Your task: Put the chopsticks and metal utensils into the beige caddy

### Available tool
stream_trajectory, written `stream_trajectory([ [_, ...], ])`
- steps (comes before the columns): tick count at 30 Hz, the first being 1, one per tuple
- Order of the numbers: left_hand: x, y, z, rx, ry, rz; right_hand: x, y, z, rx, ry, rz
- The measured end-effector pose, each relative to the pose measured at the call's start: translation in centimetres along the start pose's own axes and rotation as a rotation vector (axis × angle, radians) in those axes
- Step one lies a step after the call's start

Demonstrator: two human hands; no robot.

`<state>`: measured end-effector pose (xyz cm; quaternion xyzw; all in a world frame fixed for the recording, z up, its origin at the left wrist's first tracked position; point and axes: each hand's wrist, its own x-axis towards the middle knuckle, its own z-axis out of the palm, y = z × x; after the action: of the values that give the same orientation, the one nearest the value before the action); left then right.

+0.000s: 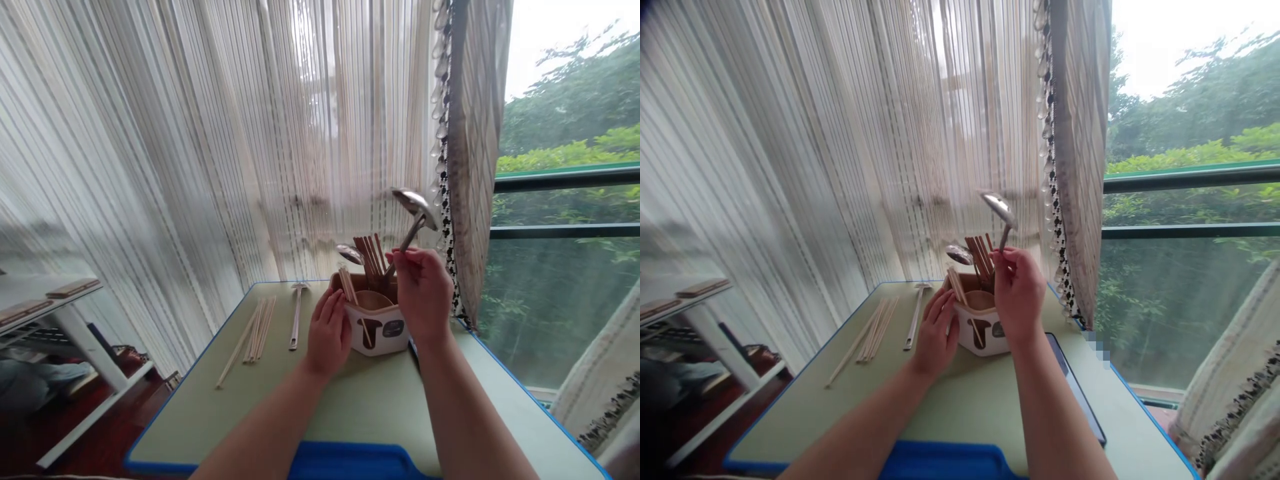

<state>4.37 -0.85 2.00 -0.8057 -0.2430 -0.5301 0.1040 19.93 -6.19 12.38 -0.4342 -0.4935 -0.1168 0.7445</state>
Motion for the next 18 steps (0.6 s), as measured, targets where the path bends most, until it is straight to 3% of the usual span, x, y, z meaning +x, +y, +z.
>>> stream_trajectory([
  [6, 0.2, 0.0, -0.2, -0.017, -0.012, 0.013, -0.5, 1.5, 0.6, -0.149, -0.161, 0.096],
  [12, 0.2, -0.1, -0.4, -0.035, -0.025, 0.0, -1.0, 1.4, 1.0, -0.264, -0.19, 0.195],
  [18, 0.3, 0.0, -0.6, -0.014, -0.041, -0.004, -1.4, 1.5, 1.3, -0.324, -0.3, 0.184],
])
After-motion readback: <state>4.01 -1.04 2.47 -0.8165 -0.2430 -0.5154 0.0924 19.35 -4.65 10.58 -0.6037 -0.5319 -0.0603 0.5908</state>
